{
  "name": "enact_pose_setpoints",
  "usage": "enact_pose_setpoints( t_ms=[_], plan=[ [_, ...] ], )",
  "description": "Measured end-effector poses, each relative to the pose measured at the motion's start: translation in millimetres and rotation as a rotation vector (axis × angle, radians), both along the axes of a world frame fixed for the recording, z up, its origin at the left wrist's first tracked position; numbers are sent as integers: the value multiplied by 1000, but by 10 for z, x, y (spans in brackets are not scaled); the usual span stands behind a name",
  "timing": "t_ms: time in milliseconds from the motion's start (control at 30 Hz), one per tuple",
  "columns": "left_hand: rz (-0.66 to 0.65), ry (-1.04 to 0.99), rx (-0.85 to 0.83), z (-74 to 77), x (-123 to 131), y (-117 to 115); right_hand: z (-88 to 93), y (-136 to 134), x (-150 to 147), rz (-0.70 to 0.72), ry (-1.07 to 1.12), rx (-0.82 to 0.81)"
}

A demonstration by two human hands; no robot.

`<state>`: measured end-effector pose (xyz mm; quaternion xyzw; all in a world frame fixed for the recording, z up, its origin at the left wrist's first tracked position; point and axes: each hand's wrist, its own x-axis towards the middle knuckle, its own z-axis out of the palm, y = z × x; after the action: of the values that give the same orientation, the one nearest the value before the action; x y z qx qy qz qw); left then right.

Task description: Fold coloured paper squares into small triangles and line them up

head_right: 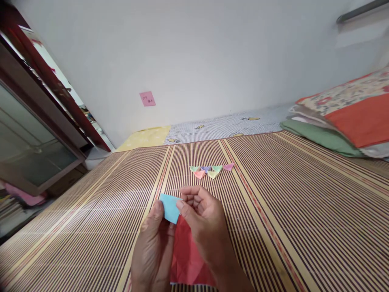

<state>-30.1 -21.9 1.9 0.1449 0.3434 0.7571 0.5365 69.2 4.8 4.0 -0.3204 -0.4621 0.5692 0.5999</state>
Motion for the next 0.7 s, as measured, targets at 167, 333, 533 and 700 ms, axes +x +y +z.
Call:
enact_pose_setpoints(
  t_ms=[167, 333, 533, 700],
  plan=[
    [89, 262, 19, -151, -46, 2, 35, -7, 24, 115, -72, 5],
    [145, 429, 18, -152, -57, -15, -4, -14, -23, 58, -61, -13],
    [129, 445, -40, -98, -27, -55, -35, -21, -61, 38, -132, -1],
    [211, 396, -65, -81, -50, -81, -62, -40, -99, -21, -290, 144]
  ],
)
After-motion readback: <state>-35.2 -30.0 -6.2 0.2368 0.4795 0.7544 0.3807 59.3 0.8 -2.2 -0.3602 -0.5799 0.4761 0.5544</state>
